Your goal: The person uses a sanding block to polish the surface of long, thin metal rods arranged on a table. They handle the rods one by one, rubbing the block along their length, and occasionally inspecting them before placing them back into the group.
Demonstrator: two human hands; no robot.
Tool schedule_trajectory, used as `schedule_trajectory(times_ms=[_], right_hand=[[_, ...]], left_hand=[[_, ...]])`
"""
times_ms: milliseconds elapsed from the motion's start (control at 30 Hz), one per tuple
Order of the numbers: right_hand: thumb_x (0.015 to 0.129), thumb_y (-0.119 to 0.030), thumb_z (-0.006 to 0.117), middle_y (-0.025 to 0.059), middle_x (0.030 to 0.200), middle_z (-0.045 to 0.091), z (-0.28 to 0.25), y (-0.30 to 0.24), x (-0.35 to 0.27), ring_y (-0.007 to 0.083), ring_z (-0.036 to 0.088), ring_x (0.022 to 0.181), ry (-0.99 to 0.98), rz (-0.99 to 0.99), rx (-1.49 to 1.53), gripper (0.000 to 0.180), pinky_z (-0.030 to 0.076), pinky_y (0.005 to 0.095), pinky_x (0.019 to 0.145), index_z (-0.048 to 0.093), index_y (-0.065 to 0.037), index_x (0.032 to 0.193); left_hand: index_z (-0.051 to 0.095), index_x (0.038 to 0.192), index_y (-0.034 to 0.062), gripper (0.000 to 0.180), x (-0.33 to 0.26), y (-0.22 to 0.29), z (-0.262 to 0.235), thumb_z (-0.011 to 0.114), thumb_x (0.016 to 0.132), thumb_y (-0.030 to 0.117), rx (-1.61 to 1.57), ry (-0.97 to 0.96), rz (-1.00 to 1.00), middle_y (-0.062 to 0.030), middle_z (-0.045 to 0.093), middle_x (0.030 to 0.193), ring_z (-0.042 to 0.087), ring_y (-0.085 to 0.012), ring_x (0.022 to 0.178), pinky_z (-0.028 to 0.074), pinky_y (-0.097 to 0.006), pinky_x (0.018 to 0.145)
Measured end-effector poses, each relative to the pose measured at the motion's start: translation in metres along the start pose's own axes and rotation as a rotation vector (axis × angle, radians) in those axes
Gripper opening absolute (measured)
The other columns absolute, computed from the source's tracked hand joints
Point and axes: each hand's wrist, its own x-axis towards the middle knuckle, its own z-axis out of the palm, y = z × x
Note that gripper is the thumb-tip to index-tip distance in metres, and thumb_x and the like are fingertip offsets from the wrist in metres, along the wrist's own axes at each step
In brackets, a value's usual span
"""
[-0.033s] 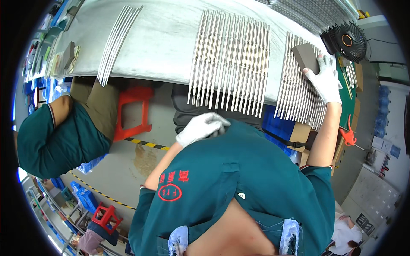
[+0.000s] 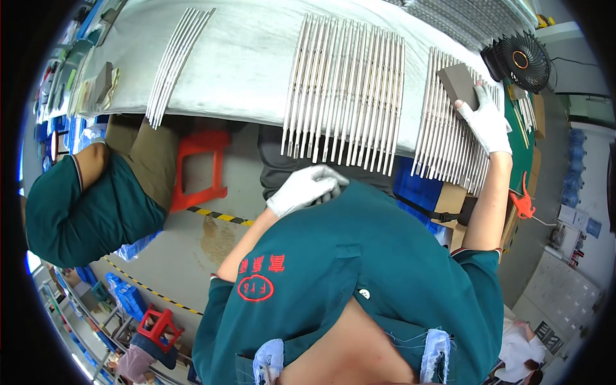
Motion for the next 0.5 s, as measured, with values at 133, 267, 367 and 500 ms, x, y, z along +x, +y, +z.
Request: schedule_trajectory(times_ms=[133,267,367,500], right_hand=[[0.083,-0.051,0.068,0.0224,0.128,0.064,-0.032,-0.026,0.002,0.0339,0.064,0.116,0.043,-0.002,0.237,0.076,0.043,0.0381,0.107,0.056,0.000,0.139],[0.079,-0.031,0.070,0.0200,0.144,0.052,-0.062,-0.064,-0.008,0.0312,0.051,0.134,0.034,-0.382,0.612,0.070,0.036,0.0396,0.115,0.053,-0.004,0.141],[0.075,-0.024,0.067,0.0191,0.152,0.043,-0.059,-0.100,-0.002,0.0349,0.034,0.145,-0.060,-0.868,0.467,0.077,0.023,0.0471,0.122,0.046,-0.008,0.147],[0.077,-0.036,0.069,0.0208,0.156,0.036,-0.057,-0.136,-0.015,0.0390,0.027,0.148,-0.071,-0.849,0.397,0.077,0.015,0.0520,0.123,0.048,-0.009,0.146]], left_hand=[[0.056,0.131,-0.0026,0.040,0.013,0.007,0.010,0.059,0.100,0.022,-0.221,-0.074,0.063,-0.0075,0.066,0.098,0.060,-0.0093,0.079,0.052,-0.026,0.071],[0.056,0.128,-0.0027,0.038,0.009,0.018,0.020,0.060,0.099,0.022,-0.342,-0.012,0.094,-0.0075,0.066,0.098,0.061,-0.0096,0.078,0.053,-0.025,0.069],[0.058,0.123,-0.0017,0.033,0.014,0.014,0.024,0.060,0.100,0.022,-0.358,0.025,0.100,-0.0074,0.067,0.096,0.061,-0.0091,0.075,0.053,-0.024,0.067],[0.058,0.119,-0.0017,0.030,0.021,0.010,0.023,0.060,0.100,0.021,-0.381,0.018,0.085,-0.0087,0.067,0.093,0.061,-0.0098,0.071,0.053,-0.023,0.062]])
